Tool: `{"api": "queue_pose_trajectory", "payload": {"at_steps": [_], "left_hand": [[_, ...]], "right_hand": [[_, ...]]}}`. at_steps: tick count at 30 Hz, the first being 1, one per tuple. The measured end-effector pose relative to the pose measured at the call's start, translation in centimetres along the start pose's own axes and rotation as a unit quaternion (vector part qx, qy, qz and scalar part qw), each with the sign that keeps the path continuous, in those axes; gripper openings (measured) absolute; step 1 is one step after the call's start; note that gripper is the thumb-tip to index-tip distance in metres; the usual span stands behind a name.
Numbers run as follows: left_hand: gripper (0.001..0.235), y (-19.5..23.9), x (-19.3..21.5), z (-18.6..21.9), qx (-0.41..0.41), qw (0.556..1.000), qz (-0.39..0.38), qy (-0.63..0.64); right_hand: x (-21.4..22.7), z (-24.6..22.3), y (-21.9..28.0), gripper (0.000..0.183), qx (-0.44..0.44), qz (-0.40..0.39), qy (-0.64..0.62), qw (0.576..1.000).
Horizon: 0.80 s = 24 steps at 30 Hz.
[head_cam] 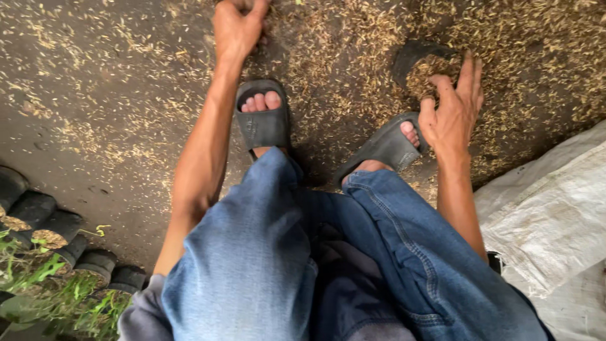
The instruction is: The person repeatedly scoops and tosses grain-like material on the ground to separate chaff, then picks up a small green sprout and places it into a nearby metal bowl. The person continues sifting the remaining grains by hand.
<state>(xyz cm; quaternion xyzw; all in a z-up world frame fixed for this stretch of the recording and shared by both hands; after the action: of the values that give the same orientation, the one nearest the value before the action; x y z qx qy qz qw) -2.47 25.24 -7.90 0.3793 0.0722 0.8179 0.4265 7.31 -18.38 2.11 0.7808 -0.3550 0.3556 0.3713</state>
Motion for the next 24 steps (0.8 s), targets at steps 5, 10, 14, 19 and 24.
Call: {"api": "queue_pose_trajectory", "payload": {"at_steps": [5,10,14,19,24], "left_hand": [[0.033,-0.5,-1.4,0.6,-0.019,0.999,-0.030,0.032],[0.018,-0.2,-1.5,0.2,-0.051,0.995,-0.026,0.085],[0.016,0.8,-1.2,-0.8,-0.069,0.992,-0.021,0.100],[0.014,2.7,-0.3,-1.0,-0.113,0.991,0.009,0.073],[0.013,3.9,-0.4,0.4,-0.069,0.977,-0.071,0.190]], "right_hand": [[-0.1,0.1,0.2,0.035,-0.023,-0.012,0.025,0.999],[-0.8,0.8,-0.4,0.034,-0.038,-0.020,0.020,0.999],[-1.0,1.6,-0.6,0.035,-0.061,-0.032,0.020,0.997],[-1.0,1.5,-0.4,0.036,-0.045,-0.036,0.032,0.998],[-0.8,0.9,-0.3,0.035,-0.042,-0.030,0.014,0.999]]}}
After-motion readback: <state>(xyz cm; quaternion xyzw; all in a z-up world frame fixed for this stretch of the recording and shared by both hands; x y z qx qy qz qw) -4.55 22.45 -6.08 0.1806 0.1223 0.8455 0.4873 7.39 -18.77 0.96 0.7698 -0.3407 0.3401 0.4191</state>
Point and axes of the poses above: each hand's wrist, its own y-axis away from the middle knuckle, its own x-axis out of the back of the hand, z = x × y, the point moved 7 cm from there along -y, towards the middle knuckle, and after that the axes turned 5 degrees about -y, right-handed, at the moved point
